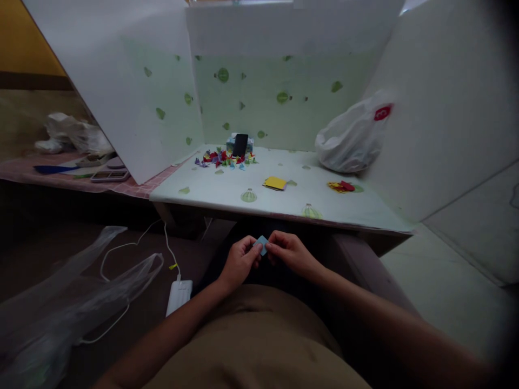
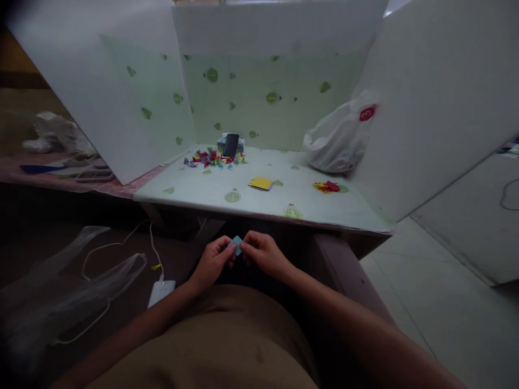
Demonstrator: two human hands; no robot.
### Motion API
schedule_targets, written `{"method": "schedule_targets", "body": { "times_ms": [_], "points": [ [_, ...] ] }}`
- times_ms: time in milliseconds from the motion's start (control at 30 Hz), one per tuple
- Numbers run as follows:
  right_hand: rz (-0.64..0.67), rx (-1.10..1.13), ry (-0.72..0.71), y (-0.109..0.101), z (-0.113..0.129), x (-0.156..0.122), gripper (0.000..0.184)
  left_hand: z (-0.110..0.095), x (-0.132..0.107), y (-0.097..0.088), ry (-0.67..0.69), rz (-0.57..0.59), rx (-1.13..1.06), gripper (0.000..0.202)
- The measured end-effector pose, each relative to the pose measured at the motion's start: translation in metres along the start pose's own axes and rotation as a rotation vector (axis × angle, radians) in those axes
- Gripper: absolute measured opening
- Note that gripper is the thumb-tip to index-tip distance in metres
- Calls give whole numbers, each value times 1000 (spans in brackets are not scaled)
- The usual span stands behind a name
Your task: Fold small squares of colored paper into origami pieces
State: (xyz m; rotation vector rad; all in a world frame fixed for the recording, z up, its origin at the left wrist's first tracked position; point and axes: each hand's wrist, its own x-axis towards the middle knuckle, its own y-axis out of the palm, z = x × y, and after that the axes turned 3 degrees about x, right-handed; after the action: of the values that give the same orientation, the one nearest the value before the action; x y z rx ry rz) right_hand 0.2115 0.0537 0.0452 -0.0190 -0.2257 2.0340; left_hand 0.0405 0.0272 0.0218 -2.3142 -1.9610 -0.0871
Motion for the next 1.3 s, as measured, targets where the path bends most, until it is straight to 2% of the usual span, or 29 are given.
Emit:
{"method": "schedule_targets", "body": {
  "times_ms": [233, 467, 833, 1100, 1300],
  "points": [
    [-16, 0, -22, -3, 5, 2, 23, -7, 4, -1, 0, 7, 29, 29],
    [-96, 38, -29, -3, 11, 1, 24, -21, 4, 0, -11, 1, 73, 30],
    [-180, 7, -91, -5, 23, -3, 24, -31, 3, 4, 9, 20, 70, 27],
    [-120, 91, -83, -4, 22, -1, 25, -33, 2, 7, 27, -50, 82, 26],
    [-71, 98, -64, -4, 22, 0, 28, -33, 4, 8, 48, -28, 100, 26]
  ]
}}
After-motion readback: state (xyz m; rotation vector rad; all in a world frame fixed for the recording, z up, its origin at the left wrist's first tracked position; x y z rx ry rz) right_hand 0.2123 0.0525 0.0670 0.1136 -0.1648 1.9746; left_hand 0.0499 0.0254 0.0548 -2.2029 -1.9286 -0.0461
